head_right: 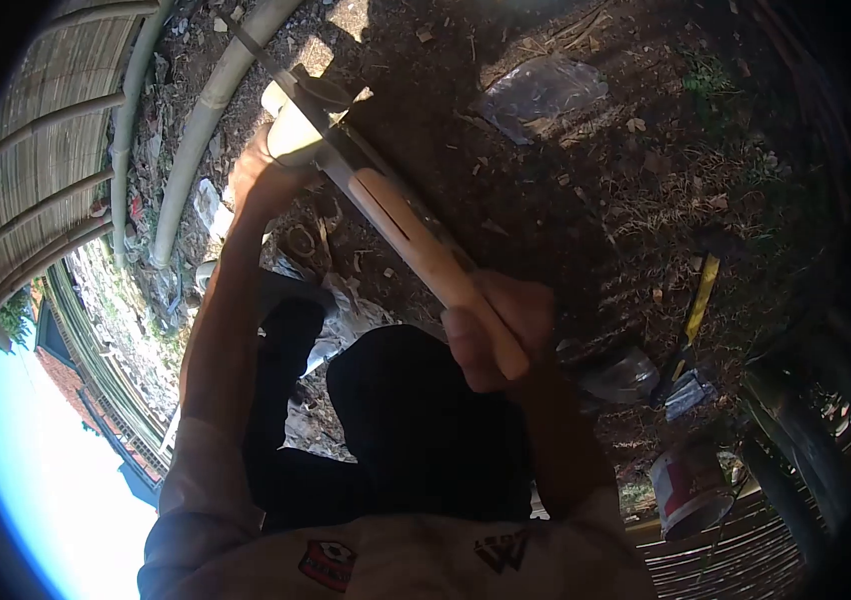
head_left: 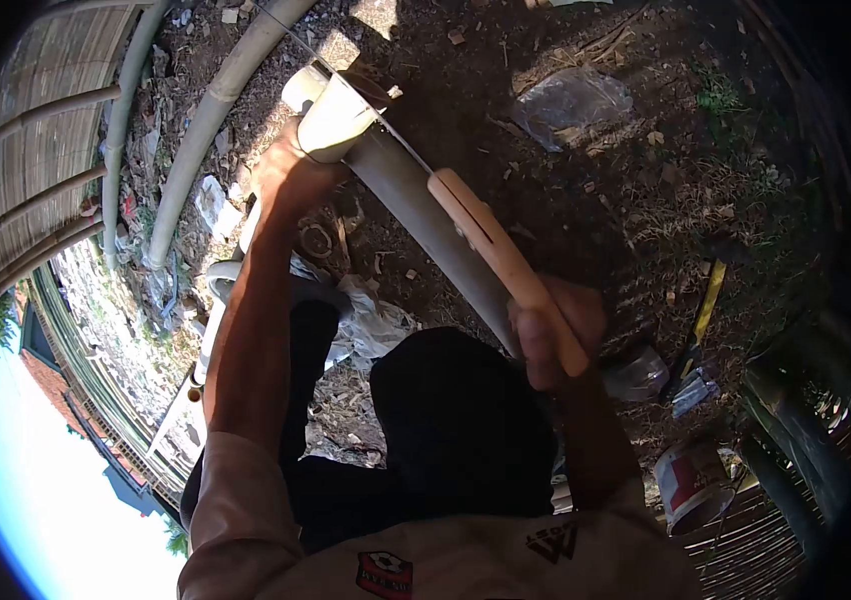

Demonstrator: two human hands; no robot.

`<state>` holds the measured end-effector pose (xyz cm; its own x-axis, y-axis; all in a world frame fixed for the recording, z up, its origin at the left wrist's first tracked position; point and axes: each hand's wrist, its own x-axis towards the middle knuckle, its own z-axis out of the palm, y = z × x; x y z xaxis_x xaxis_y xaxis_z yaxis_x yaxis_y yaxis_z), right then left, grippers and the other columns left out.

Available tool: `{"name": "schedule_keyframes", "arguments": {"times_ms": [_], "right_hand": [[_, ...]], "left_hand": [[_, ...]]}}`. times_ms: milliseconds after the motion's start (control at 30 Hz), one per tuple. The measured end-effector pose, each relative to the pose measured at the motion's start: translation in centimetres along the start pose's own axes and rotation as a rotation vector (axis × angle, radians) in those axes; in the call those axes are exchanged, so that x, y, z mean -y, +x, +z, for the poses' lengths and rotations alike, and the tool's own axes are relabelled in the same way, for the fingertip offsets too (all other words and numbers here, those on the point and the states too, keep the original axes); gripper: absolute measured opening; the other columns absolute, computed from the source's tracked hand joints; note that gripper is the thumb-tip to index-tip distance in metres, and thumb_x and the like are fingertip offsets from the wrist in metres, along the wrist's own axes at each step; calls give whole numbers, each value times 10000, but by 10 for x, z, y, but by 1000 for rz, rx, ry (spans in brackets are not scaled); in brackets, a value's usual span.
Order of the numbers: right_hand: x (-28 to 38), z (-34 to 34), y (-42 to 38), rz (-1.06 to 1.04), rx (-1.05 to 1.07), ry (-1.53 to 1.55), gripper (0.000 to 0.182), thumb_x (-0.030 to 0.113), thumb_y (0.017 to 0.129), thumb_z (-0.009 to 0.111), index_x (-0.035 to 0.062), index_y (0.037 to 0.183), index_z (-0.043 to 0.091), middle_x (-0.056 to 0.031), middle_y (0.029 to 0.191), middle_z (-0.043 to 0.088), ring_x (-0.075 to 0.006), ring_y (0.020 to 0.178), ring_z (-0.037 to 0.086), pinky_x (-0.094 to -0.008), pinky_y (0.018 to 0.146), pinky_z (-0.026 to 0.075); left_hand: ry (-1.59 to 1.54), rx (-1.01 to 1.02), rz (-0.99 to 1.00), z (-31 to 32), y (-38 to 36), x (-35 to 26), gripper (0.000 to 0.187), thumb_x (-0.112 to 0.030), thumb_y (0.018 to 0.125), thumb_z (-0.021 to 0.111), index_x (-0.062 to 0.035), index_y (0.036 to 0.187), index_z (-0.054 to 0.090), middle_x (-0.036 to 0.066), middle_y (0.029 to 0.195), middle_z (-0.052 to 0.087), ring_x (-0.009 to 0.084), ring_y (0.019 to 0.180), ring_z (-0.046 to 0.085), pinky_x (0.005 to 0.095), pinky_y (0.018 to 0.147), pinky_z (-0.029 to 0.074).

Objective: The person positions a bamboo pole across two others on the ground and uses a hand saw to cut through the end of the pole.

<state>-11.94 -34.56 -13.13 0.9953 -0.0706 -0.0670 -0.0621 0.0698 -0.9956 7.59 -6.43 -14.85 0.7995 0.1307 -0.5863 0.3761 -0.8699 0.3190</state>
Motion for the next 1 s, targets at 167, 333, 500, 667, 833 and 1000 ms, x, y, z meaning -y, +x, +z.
{"name": "schedule_keyframes", "arguments": {"times_ms": [167, 333, 500, 667, 833, 1000], "right_hand": [[-13, -34, -74, -63, -63, 53, 395, 358, 937, 617, -16, 812, 625, -84, 658, 586, -189, 560, 591, -315, 526, 456], [-6, 12, 24, 72, 42, 51, 383, 322, 936, 600, -25, 777, 622, -55, 607, 549, -202, 520, 572, -316, 487, 430], [1, -38, -104, -46, -218, 75, 379, 303, 921, 592, -62, 879, 685, -94, 673, 627, -255, 556, 641, -337, 518, 490], [-9, 3, 10, 11, 49, 47, 336, 254, 906, 619, -74, 851, 669, -172, 725, 660, -270, 617, 697, -368, 566, 549], [-18, -34, -71, -226, -89, -9, 293, 236, 882, 635, -46, 804, 638, -108, 606, 571, -221, 504, 616, -380, 488, 483], [-22, -6, -23, -250, -13, -11, 189, 126, 855, 685, -2, 728, 629, -125, 605, 581, -283, 508, 627, -405, 480, 485]], "left_hand": [[264, -347, 122, 14, -5, 5, 644, -283, 629, 892, -105, 1199, 650, 130, 974, 770, 257, 858, 757, 401, 811, 586], [116, -218, 29, 8, -24, -16, 536, -167, 660, 853, -25, 1132, 643, 108, 980, 749, 236, 893, 732, 364, 819, 580], [26, -272, 134, 15, -17, -17, 561, -96, 642, 862, -15, 1147, 632, 83, 959, 740, 202, 906, 720, 325, 850, 570], [61, -281, 111, 21, -2, 6, 443, -113, 707, 814, -14, 1102, 639, 35, 858, 700, 182, 833, 698, 324, 780, 562], [-7, 57, 65, 18, 27, 40, 521, -280, 732, 817, -18, 1154, 661, 88, 965, 729, 202, 858, 686, 346, 778, 540], [97, -103, 59, 22, -15, -3, 390, -262, 841, 712, 29, 1102, 694, 98, 960, 702, 206, 894, 638, 358, 805, 501]]}}
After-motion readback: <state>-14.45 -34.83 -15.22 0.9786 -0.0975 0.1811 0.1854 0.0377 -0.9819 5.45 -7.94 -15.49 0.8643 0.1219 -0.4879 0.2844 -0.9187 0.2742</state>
